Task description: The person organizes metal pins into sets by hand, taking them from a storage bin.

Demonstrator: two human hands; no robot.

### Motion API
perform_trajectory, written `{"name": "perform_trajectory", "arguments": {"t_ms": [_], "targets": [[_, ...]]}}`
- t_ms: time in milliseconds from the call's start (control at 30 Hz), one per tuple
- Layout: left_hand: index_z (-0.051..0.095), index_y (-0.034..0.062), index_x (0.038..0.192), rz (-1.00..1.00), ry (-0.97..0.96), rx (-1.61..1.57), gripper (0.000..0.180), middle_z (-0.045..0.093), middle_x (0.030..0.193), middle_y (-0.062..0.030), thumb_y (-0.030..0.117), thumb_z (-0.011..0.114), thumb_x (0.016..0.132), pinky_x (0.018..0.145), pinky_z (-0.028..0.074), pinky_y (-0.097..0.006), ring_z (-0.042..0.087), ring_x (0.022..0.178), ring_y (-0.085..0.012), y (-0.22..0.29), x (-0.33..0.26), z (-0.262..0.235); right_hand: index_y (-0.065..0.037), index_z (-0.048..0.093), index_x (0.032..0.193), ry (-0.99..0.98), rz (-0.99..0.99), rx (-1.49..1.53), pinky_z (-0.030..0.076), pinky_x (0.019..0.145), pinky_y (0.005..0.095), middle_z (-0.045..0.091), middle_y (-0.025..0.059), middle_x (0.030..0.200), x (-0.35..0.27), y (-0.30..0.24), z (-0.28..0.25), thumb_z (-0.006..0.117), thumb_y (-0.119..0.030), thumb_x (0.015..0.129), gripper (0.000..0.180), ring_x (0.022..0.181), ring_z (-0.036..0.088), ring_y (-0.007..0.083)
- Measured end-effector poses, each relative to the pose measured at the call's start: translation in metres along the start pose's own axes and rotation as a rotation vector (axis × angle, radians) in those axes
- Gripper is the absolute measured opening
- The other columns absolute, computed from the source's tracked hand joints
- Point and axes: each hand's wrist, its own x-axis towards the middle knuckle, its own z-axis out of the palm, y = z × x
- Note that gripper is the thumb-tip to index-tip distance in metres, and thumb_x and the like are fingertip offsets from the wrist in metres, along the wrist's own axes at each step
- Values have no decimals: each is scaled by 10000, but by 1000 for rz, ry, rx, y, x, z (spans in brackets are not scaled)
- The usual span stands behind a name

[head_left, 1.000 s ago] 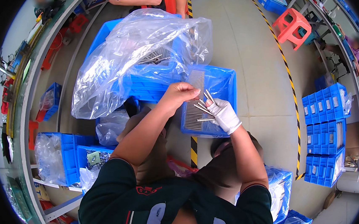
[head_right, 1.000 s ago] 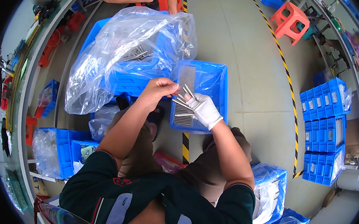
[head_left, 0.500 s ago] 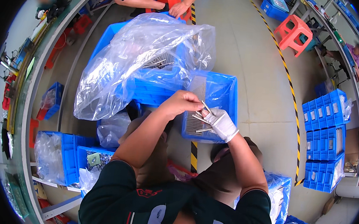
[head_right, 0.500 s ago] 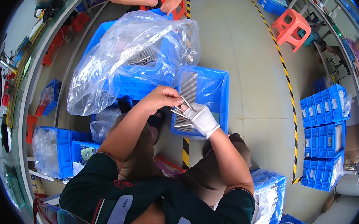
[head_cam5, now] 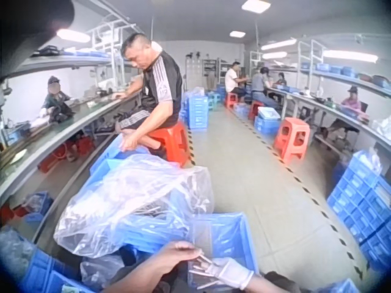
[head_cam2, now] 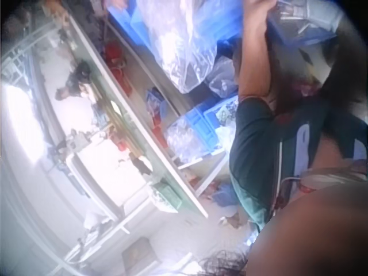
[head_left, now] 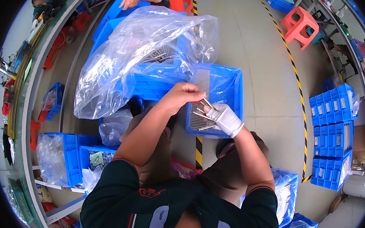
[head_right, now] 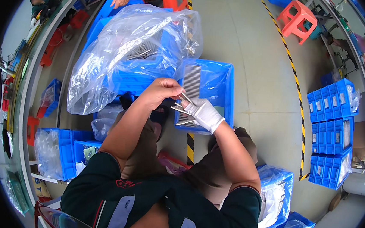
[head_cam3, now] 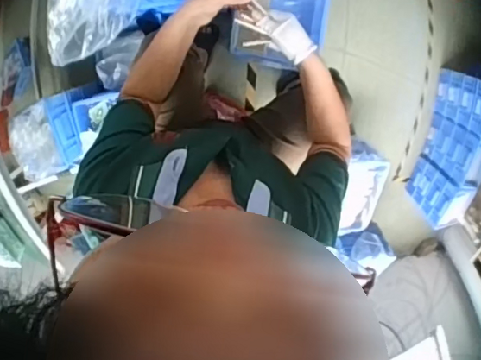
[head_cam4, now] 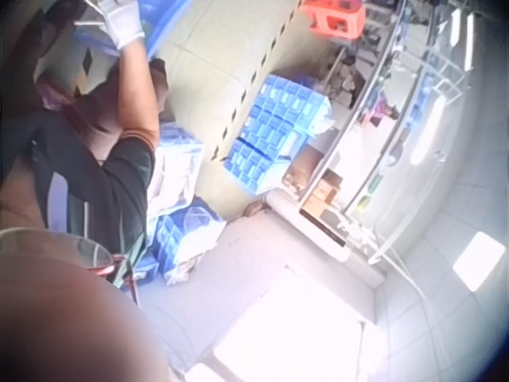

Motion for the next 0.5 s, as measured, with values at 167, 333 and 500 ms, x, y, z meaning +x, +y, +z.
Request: {"name": "perform_trajectory", "arguments": {"t_ms": [167,333,500], "targets": [[675,17,827,34,-71,59,122,656,807,-44,133,686,791,740,441,-234,583,741,-97,3,-2,0,-55,650,884,-42,46,-10,363,491,221,548,-28,673,-3,1,-3,583,-382,882,333,566,450,57],[664,15,910,6,0,-11,178,651,836,-57,175,640,838,721,459,-252,592,746,-118,-6,0,2,-57,631,847,13,22,71,325,437,206,540,-18,657,-1,4,1,589,-436,862,383,509,428,61],[589,62,924,127,237,-536,214,636,891,-90,272,560,900,773,470,-328,605,849,-186,-21,8,10,-81,560,778,-54,14,370,210,365,216,454,-20,588,0,0,-14,578,-540,822,461,408,326,63]]}}
